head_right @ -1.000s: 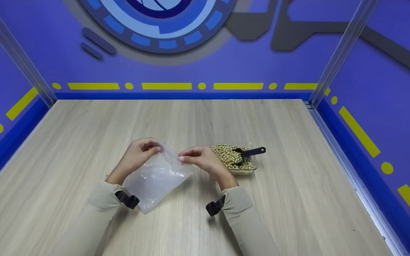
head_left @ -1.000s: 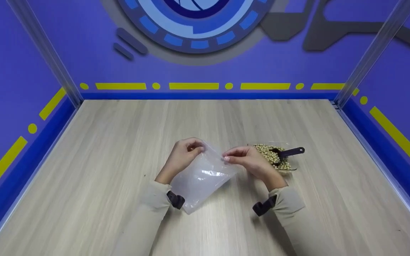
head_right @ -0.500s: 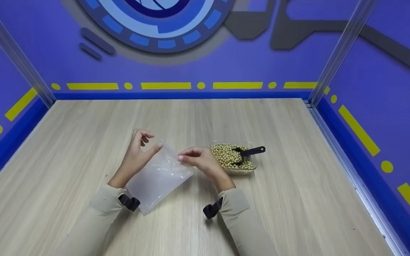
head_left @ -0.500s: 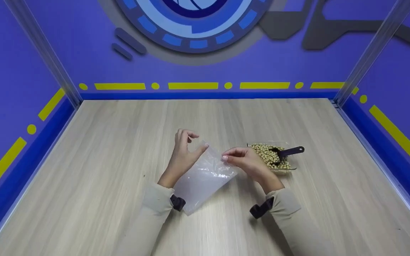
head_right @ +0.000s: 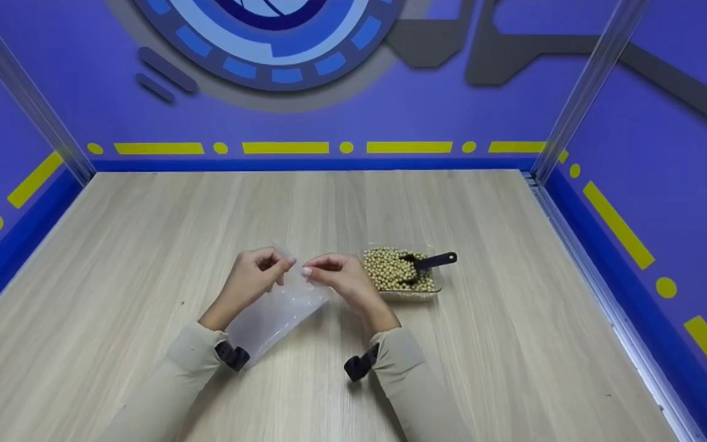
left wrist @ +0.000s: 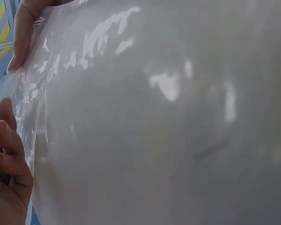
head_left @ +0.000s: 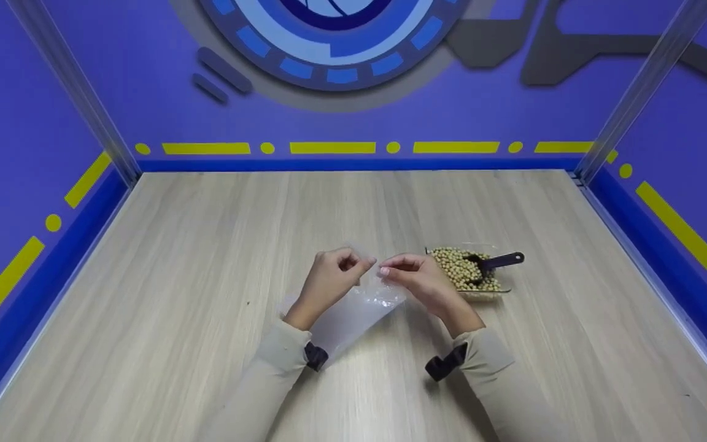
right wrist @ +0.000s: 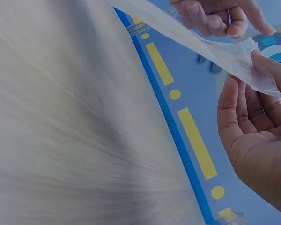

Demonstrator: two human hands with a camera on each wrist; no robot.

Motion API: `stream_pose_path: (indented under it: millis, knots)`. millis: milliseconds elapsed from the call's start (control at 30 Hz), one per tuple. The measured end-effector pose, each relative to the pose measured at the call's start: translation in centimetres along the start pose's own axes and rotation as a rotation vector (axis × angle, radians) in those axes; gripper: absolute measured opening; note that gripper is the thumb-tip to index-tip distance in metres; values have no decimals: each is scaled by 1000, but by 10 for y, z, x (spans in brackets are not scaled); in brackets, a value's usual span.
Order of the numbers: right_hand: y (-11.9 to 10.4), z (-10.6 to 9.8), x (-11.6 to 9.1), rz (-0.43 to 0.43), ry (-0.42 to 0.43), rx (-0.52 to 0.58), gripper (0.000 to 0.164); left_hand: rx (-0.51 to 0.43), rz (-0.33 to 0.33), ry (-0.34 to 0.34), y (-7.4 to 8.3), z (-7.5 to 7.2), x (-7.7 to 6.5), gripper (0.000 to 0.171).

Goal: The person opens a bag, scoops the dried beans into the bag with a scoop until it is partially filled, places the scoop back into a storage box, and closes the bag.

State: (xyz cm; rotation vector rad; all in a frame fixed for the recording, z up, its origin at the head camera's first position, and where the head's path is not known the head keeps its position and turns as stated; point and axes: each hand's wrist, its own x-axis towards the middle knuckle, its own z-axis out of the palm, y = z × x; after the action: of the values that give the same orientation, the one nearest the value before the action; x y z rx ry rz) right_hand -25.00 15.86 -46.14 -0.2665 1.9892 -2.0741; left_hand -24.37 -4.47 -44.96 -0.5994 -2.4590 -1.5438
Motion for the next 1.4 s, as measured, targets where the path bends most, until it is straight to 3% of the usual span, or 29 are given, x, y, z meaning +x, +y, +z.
stream_pose_path:
  millis: [167,300,633,867,933,1067,1233,1400]
  knots:
    - [1,2,0,-20,-32,27,8,-61,-156,-33,0,5,0,39]
    - [1,3,0,-20,-35,32,9,-95,-218,-45,0,6,-1,43]
    - [0,4,0,3,-13,19,8,-180,-168,-117,-4,6,0,32]
    - [2,4,2,21,47,-44,8,-201,-163,-154,34,-6,-4,21]
    - [3,4,2,23,65,-51,8,-202,-167,-163,34,-6,-4,20]
    - [4,6,2,27,78,-64,9,-212,-182,-171,21,-1,-1,19]
    - [6,7,2,8,30,-65,21,-235,-196,-156,-1,8,2,18]
    - [5,9,0,-13,-41,-100,30,-271,-196,-150,-5,9,2,16]
